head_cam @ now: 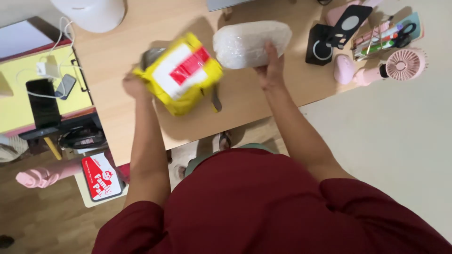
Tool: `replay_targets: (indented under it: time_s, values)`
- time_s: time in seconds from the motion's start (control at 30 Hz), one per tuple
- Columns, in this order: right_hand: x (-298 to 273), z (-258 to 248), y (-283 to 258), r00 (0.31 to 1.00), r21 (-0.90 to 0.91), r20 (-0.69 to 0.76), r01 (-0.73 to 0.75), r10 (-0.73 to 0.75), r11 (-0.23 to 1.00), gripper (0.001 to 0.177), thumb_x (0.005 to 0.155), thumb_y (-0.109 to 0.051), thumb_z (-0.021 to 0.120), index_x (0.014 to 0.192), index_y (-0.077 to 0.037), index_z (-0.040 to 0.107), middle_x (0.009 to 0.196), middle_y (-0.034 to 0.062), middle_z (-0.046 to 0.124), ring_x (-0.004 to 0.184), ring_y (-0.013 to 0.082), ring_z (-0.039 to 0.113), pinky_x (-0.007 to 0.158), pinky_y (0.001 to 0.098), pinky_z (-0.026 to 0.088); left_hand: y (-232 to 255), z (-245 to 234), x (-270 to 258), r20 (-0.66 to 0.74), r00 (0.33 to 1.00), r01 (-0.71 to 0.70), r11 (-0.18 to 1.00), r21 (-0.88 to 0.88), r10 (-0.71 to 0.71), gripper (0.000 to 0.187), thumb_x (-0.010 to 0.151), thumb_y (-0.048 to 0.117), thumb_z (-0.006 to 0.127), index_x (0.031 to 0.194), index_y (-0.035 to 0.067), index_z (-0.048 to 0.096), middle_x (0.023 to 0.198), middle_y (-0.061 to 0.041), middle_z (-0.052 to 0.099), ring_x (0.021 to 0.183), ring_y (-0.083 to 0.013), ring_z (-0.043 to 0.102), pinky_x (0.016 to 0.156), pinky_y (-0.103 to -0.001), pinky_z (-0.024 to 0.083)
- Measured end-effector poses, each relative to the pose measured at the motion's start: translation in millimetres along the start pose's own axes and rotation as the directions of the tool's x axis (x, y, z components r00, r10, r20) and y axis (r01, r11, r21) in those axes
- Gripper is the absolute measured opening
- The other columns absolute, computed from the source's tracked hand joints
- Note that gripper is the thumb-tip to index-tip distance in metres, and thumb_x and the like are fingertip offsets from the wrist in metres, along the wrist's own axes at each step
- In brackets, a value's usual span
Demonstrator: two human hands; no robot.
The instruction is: Unpacking a small package with scissors and organizing various items such as a laptop, phone, and desk accessories.
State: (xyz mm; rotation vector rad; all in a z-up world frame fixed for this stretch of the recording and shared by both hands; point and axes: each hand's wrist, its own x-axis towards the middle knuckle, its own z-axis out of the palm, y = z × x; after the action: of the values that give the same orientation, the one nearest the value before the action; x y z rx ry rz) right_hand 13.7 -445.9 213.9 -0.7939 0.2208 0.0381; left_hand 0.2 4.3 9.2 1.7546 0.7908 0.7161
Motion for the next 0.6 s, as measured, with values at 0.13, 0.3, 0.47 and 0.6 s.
replay_targets:
  time_s: [0.13, 0.3, 0.47, 0.6]
  values:
    - [7.0, -31.7, -14.2, 0.999, -0.083, -0.032, -0.047, 0.044, 0.995, 0.077, 0.085, -0.038, 0.081, 0.145, -0.009, 0.042, 0.136, 0.0143, 0.058, 0.122, 0.0320, 0.065, 0.093, 0.0517, 0.062, 73.9, -18.3, -6.7, -0.374, 0.885, 0.354, 0.923, 0.149, -0.279, 0.041, 0.098, 0.032, 0.057, 0.122, -0.001, 0.054, 0.115, -0.022, 0.068, 0.101, -0.0382, 0.071, 0.078, -0.044, 0.060]
    - [4.4, -39.2, -21.6, 0.949, -0.472, -0.292, -0.251, 0.119, 0.845, 0.092, 0.074, -0.044, 0.082, 0.147, -0.007, 0.040, 0.136, 0.0182, 0.059, 0.112, 0.0363, 0.068, 0.076, 0.0565, 0.065, 186.4, 33.0, -83.8, -0.254, 0.853, -0.353, 0.862, 0.364, 0.456, 0.039, 0.089, 0.011, 0.067, 0.125, -0.001, 0.056, 0.118, -0.021, 0.060, 0.111, -0.0367, 0.058, 0.098, -0.048, 0.048]
    - [10.6, -51.3, -8.4, 0.832, -0.530, -0.515, -0.496, 0.204, 0.688, 0.109, 0.076, -0.040, 0.089, 0.149, 0.000, 0.018, 0.135, 0.0297, 0.055, 0.113, 0.0460, 0.071, 0.076, 0.0586, 0.067, 265.9, 104.1, -220.9, 0.880, 0.307, -0.833, 0.549, 0.065, 0.362, 0.087, 0.074, 0.059, 0.088, 0.136, 0.008, 0.054, 0.125, -0.028, 0.060, 0.112, -0.0449, 0.058, 0.093, -0.060, 0.041]
    - [9.8, -77.8, -35.5, 0.834, -0.526, -0.378, -0.551, 0.403, 0.648, 0.087, 0.090, -0.054, 0.077, 0.145, 0.006, 0.045, 0.125, 0.0288, 0.068, 0.102, 0.0406, 0.077, 0.072, 0.0483, 0.068, 307.4, 112.0, -246.5, 0.933, 0.227, -0.867, 0.493, 0.064, 0.278, 0.107, 0.059, 0.057, 0.087, 0.149, 0.018, 0.044, 0.129, -0.029, 0.057, 0.116, -0.0477, 0.058, 0.084, -0.059, 0.045]
